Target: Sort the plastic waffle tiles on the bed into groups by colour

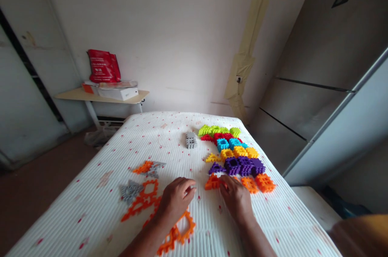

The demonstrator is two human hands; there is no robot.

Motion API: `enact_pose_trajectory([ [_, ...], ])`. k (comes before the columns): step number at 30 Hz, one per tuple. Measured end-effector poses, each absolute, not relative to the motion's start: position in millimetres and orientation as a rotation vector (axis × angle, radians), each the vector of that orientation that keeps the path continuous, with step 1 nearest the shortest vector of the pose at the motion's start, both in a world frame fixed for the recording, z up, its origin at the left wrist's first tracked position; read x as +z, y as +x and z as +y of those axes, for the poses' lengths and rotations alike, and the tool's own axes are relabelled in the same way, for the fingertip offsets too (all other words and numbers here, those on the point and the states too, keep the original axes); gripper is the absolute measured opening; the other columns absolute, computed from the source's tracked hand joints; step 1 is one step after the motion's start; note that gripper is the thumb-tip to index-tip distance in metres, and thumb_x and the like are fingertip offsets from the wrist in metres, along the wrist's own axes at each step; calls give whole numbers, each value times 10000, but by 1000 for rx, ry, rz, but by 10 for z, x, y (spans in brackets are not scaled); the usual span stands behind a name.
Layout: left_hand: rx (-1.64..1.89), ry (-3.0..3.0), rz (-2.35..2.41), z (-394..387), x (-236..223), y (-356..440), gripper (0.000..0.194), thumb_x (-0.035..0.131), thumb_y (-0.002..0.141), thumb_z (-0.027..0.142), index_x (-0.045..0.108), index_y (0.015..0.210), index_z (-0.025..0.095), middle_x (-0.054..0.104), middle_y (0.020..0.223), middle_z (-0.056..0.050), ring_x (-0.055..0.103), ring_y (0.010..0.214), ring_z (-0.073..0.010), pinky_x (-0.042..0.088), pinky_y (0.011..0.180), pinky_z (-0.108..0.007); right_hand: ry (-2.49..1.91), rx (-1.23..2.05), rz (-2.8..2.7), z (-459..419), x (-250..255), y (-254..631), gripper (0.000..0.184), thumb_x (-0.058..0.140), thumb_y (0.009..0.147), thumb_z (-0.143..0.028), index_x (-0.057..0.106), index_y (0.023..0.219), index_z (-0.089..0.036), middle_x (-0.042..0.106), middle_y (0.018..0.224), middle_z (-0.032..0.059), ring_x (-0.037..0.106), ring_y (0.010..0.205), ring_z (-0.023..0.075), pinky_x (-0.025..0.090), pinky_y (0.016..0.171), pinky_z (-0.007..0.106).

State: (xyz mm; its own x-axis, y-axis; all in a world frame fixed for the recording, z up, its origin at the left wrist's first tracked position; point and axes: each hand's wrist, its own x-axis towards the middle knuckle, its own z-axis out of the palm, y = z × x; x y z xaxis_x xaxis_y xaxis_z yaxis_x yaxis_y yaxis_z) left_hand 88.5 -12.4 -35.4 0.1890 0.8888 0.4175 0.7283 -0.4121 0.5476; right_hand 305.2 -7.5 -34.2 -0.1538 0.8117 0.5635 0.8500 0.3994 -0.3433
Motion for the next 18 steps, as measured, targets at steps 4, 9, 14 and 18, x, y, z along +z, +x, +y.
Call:
enact_pose_trajectory([
  [4,965,2181,1733,-34,-226,659,178,540,782,191,692,867,226,718,817,-5,654,744,-123,501,725,-215,-1249,-163,-1891,-93,-343,3074,200,453,877,-192,648,922,-183,708,945,90,684,808,181,510,681,251],
  [9,877,1892,2232,140,-60,-155,253,469,805,181,692,925,200,708,961,-66,631,934,-192,464,861,-292,-1108,-257,-1862,-123,-298,3063,180,464,902,-198,639,929,-167,709,907,82,690,789,165,540,695,248],
  [14,717,1759,2350,193,-150,-611,377,506,718,91,686,1024,220,695,1117,-45,608,1037,-199,429,921,-274,-1037,-222,-1906,-151,-231,3004,167,455,905,-166,622,916,-168,702,867,74,687,770,159,540,675,228],
  [18,694,1738,2337,224,-247,-578,413,522,685,99,690,1028,257,693,1127,-24,591,1072,-214,424,923,-294,-1039,-201,-1927,-156,-234,2990,167,442,910,-160,609,904,-170,693,851,77,682,748,160,531,641,218],
])
